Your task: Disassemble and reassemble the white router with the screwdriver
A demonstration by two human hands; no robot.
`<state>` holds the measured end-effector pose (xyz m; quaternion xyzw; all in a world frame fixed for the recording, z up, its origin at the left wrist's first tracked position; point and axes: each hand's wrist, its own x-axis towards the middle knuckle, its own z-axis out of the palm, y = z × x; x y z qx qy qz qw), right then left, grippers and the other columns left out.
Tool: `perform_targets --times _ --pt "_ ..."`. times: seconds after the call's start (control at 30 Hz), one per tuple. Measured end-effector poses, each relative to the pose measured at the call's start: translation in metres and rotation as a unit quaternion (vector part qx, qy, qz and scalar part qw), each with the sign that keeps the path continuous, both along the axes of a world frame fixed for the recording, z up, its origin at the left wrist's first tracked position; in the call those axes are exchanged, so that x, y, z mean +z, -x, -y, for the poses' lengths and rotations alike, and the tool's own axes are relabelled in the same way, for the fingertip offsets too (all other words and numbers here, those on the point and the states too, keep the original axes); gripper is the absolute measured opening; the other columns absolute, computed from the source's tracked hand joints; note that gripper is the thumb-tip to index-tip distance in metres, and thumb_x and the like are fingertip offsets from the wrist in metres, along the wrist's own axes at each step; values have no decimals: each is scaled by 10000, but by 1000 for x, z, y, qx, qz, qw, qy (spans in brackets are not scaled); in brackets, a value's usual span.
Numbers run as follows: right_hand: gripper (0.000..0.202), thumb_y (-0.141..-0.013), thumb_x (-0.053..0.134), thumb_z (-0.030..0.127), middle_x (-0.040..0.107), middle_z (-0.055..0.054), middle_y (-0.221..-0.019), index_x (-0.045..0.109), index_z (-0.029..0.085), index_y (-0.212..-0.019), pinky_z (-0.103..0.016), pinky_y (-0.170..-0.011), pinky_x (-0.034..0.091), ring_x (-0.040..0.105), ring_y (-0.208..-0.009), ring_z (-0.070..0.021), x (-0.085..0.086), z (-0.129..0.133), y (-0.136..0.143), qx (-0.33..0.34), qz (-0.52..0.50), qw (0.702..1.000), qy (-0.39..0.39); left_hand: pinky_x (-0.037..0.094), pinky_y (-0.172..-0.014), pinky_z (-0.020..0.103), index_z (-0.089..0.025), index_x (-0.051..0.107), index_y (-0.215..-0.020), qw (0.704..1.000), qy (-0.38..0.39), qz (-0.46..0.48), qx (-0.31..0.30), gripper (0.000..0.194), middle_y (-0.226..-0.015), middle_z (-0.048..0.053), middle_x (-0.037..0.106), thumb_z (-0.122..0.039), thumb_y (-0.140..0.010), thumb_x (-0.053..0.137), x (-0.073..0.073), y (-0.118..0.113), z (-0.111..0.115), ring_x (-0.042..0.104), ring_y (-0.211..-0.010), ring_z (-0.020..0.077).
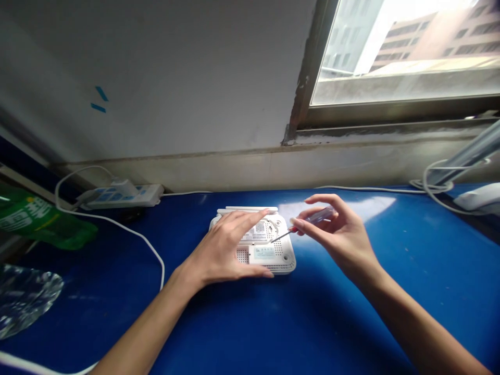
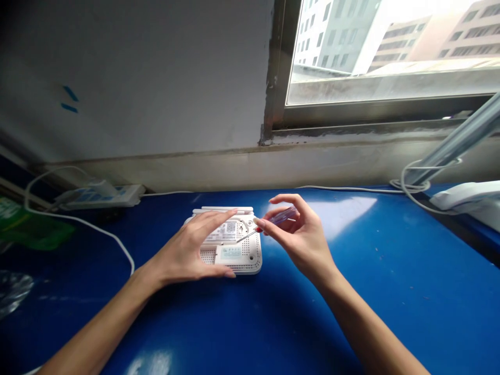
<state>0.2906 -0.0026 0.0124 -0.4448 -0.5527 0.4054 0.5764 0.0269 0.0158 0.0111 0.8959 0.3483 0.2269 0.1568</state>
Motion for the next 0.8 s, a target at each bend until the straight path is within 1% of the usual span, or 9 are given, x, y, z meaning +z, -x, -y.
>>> perform_targets --times 0.03,0.1,0.23,0.33,0.4,0.5,0.6,0.7,0.8 --pt "456 -744 955 343 774 -5 -835 661 251 -1082 -246 -621 643 773 -652 -183 -2 1 1 3 -3 1000 1 418 -1202 502 -323 333 -1647 1000 -5 8 -4 1106 -1601 79 540 -583 -741 912 -1 -1 0 529 -1434 332" --pt "454 -740 959 336 775 -5 -844 663 250 -1072 -249 -638 648 788 -685 -195 -3 1 4 11 -17 1000 6 436 -1183 499 -265 438 -1592 999 -30 26 6 974 -1539 95 604 -556 -781 892 -4 -5 2 576 -1388 331" --pt "419 -758 946 354 775 -1 -853 659 245 -1043 -269 -678 661 810 -736 -219 -2 3 9 11 -47 999 23 516 -1060 497 -155 681 -1319 989 -117 80 45 608 -1276 136 758 -525 -862 837 -9 -8 6 697 -1188 328" --pt "387 -777 932 369 779 -3 -847 654 241 -1013 -265 -666 656 810 -733 -219 -2 9 15 2 -45 999 25 552 -958 456 -142 732 -1181 977 -172 116 48 440 -1135 127 793 -464 -896 826 -9 -10 11 738 -1053 297" --pt "381 -774 934 366 788 -11 -837 648 241 -993 -273 -658 657 809 -734 -225 -3 12 20 9 -44 999 18 555 -913 425 -160 743 -1115 972 -189 137 39 282 -1052 92 808 -369 -935 803 -8 -13 15 747 -985 264" --pt "374 -760 944 348 800 -20 -836 635 243 -943 -291 -658 663 808 -737 -232 -5 14 26 18 -48 999 15 549 -897 393 -197 749 -1058 972 -173 160 17 76 -962 36 817 -207 -984 734 -6 -17 21 747 -909 214" --pt "374 -751 950 343 804 -23 -846 618 244 -892 -304 -660 665 811 -743 -242 -4 15 28 19 -55 998 24 553 -906 394 -221 760 -1058 975 -137 173 9 84 -958 28 820 -194 -989 720 -4 -20 24 752 -891 209" --pt "335 -793 918 368 808 -30 -825 622 242 -884 -310 -657 662 805 -739 -238 -1 15 27 36 -51 998 30 571 -864 387 -228 777 -1012 972 -96 212 37 65 -943 39 817 -211 -986 720 -3 -20 25 758 -865 218" --pt "274 -855 867 386 795 -26 -738 643 239 -916 -285 -623 632 770 -666 -203 0 13 23 54 -26 998 26 582 -845 353 -220 794 -954 960 -10 263 94 44 -945 42 819 -232 -960 752 -2 -18 25 764 -870 215"
